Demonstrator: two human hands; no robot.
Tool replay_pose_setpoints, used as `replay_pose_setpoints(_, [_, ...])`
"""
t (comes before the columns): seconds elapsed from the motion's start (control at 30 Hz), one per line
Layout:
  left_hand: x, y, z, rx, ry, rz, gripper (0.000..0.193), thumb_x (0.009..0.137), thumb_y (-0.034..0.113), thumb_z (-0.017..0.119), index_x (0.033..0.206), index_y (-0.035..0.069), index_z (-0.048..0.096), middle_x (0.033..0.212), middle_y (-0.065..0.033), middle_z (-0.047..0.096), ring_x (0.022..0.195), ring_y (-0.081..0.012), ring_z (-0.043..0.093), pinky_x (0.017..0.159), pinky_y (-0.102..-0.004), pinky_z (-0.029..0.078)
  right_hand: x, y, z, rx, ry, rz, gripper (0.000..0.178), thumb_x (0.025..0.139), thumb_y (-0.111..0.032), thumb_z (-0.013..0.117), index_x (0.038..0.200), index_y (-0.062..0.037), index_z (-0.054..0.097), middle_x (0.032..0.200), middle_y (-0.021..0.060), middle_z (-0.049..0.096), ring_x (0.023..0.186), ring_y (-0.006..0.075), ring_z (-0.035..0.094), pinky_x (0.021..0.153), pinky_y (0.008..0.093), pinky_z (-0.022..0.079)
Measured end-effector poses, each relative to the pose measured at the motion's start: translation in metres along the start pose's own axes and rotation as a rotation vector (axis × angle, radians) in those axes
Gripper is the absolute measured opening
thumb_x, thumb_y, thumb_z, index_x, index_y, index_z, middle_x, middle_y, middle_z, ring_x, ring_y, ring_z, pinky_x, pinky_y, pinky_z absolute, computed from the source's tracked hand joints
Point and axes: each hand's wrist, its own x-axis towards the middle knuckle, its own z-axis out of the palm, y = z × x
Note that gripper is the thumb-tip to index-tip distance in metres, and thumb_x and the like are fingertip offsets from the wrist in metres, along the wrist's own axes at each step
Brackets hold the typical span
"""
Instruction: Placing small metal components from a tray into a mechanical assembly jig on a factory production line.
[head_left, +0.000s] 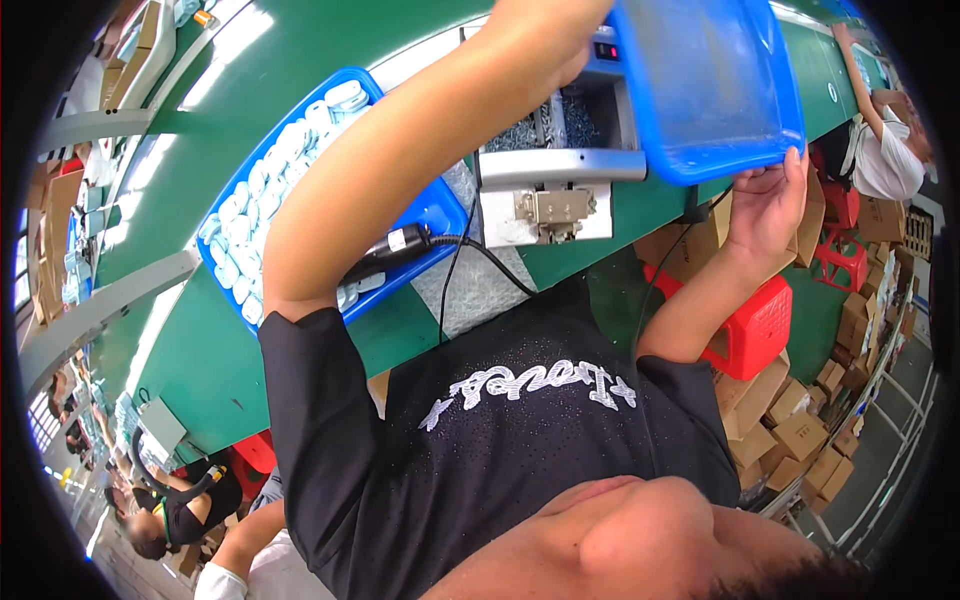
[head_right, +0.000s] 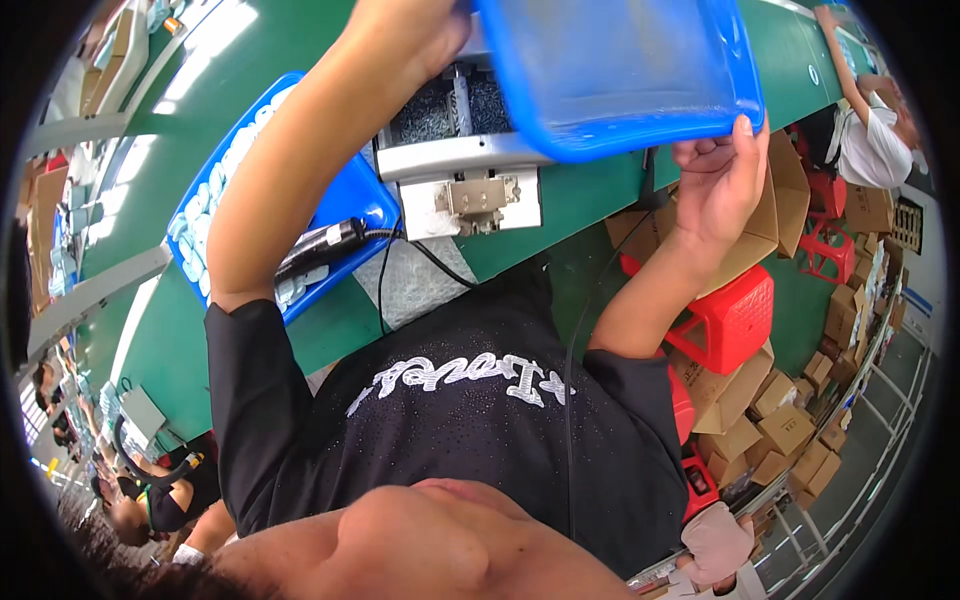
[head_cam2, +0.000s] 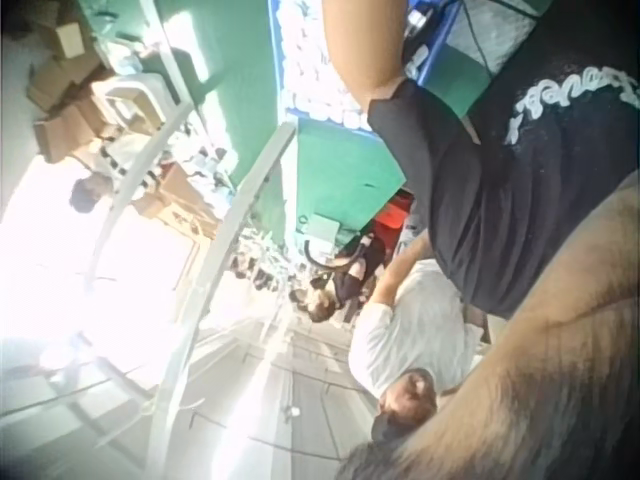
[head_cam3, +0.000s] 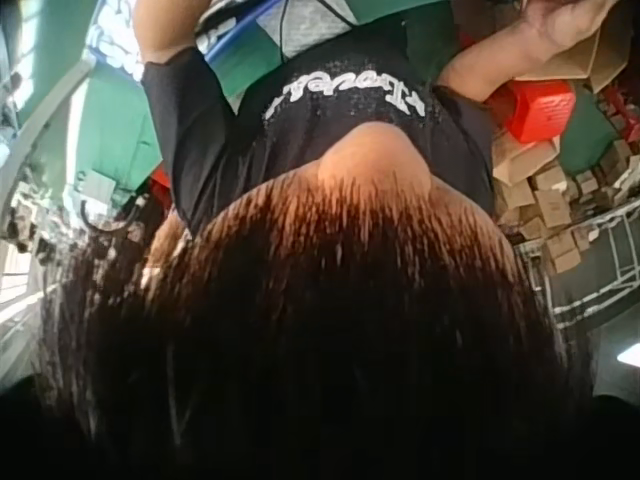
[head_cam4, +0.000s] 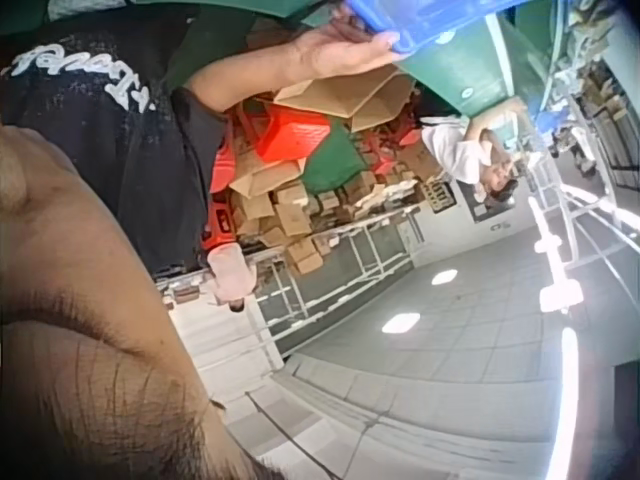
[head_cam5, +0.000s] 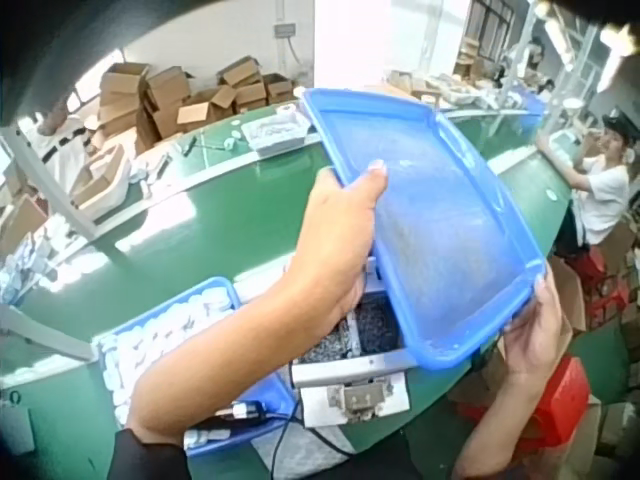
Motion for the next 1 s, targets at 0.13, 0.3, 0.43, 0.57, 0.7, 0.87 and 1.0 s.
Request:
replay_pose_setpoints(0.13, [0.069, -0.113, -0.057, -0.029, -0.456, -0.189, 0.049, 0.104, 0.027, 0.056, 0.139, -0.006, 0.044, 0.125, -0.0263, 0.06, 0.105, -0.0347, 0.065, 0.093, -0.0433, 0.056, -0.015, 0.014, -0.05, 0.333, 0.034, 0.127, 0.038, 0.101, -0.018, 0.054, 0.132, 0.0022, 0.055, 0.117, 0.0155, 0.068, 0.097, 0.0233, 0.069, 0.09, 0.0342, 0.055])
replay_pose_setpoints(0.3, [0.012, -0.006, -0.031, 1.222, -0.786, 0.24, 0.055, 0.095, 0.031, 0.065, 0.135, -0.004, 0.051, 0.114, -0.0255, 0.068, 0.1, -0.0414, 0.067, 0.087, -0.0444, 0.055, -0.071, -0.012, -0.041, 0.148, 0.533, 0.052, 0.04, 0.097, -0.018, 0.054, 0.132, 0.0026, 0.055, 0.124, 0.0159, 0.066, 0.101, 0.0237, 0.068, 0.093, 0.0358, 0.053])
replay_pose_setpoints(0.43, [0.025, -0.012, -0.056, 1.329, -0.898, 0.042, 0.055, 0.088, 0.03, 0.07, 0.13, -0.004, 0.058, 0.107, -0.0248, 0.071, 0.092, -0.0412, 0.068, 0.086, -0.0439, 0.055, -0.121, -0.023, -0.081, -0.008, 0.608, -0.137, 0.044, 0.095, -0.014, 0.053, 0.137, -0.0011, 0.051, 0.128, 0.018, 0.064, 0.103, 0.0244, 0.067, 0.094, 0.0355, 0.053])
replay_pose_setpoints(0.57, [0.054, -0.044, -0.067, 1.432, -0.827, -0.169, 0.052, 0.085, 0.029, 0.072, 0.124, -0.003, 0.063, 0.106, -0.0236, 0.072, 0.091, -0.0389, 0.068, 0.086, -0.0428, 0.055, -0.168, -0.035, -0.079, -0.275, 0.709, -0.194, 0.048, 0.095, -0.012, 0.051, 0.142, -0.0038, 0.049, 0.126, 0.018, 0.064, 0.103, 0.0249, 0.067, 0.096, 0.0354, 0.052])
replay_pose_setpoints(0.7, [0.074, -0.058, -0.07, 1.515, -0.837, -0.281, 0.048, 0.081, 0.026, 0.073, 0.12, -0.002, 0.067, 0.107, -0.022, 0.072, 0.091, -0.0351, 0.068, 0.087, -0.0404, 0.055, -0.194, -0.031, -0.069, -0.393, 0.726, -0.202, 0.053, 0.094, -0.01, 0.051, 0.147, -0.0052, 0.045, 0.126, 0.0175, 0.063, 0.1, 0.0249, 0.067, 0.093, 0.0345, 0.052])
replay_pose_setpoints(0.87, [0.01, 0.02, -0.041, 1.467, -0.571, -0.159, 0.049, 0.077, 0.02, 0.074, 0.118, -0.004, 0.068, 0.106, -0.0194, 0.073, 0.093, -0.0294, 0.067, 0.089, -0.036, 0.054, -0.207, -0.026, -0.068, -0.378, 0.677, -0.221, 0.061, 0.091, -0.006, 0.052, 0.151, -0.0064, 0.039, 0.128, 0.0178, 0.06, 0.089, 0.0223, 0.065, 0.076, 0.0295, 0.053])
replay_pose_setpoints(1.0, [-0.001, 0.036, -0.055, 1.59, -0.318, -0.16, 0.049, 0.074, 0.017, 0.077, 0.115, -0.007, 0.068, 0.101, -0.0173, 0.072, 0.086, -0.0263, 0.067, 0.082, -0.0332, 0.055, -0.203, -0.021, -0.045, -0.367, 0.628, -0.233, 0.066, 0.089, -0.004, 0.053, 0.152, -0.0071, 0.035, 0.128, 0.0186, 0.057, 0.078, 0.0198, 0.062, 0.058, 0.0253, 0.052])
